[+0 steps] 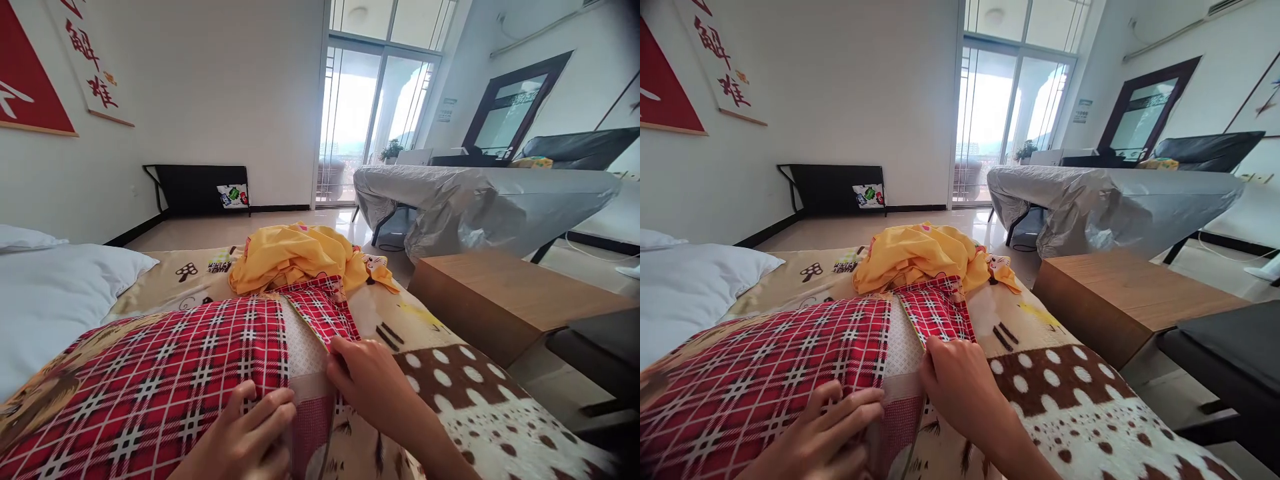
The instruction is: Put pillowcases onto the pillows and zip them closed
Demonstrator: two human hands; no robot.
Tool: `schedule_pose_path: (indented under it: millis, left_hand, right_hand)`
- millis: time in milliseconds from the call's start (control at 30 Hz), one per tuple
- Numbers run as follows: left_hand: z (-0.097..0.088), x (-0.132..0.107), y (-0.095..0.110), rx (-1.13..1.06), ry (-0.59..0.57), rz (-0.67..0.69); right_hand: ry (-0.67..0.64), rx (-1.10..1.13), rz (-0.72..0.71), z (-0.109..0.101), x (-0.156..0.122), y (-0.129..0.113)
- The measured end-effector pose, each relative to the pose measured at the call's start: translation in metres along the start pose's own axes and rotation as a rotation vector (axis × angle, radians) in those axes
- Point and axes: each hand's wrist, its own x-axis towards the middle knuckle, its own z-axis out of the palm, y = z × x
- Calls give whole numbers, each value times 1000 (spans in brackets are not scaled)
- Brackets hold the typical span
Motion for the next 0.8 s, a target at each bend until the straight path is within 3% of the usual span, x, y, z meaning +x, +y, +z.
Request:
schedule_pose_path:
  millis: [167, 367, 600, 800]
  left_hand:
    - [-3, 0, -10, 47, -70, -161]
    - [13, -7, -17, 105, -54, -335]
    - [25, -13, -21, 100, -52, -411]
    - [24, -24, -11, 172, -190, -365]
  right_hand:
    - [-39, 71, 23, 7, 8, -2]
    - [48, 147, 95, 23, 24, -3]
    - [0, 81, 143, 34, 30, -3]
    - [155, 252, 93, 31, 28, -3]
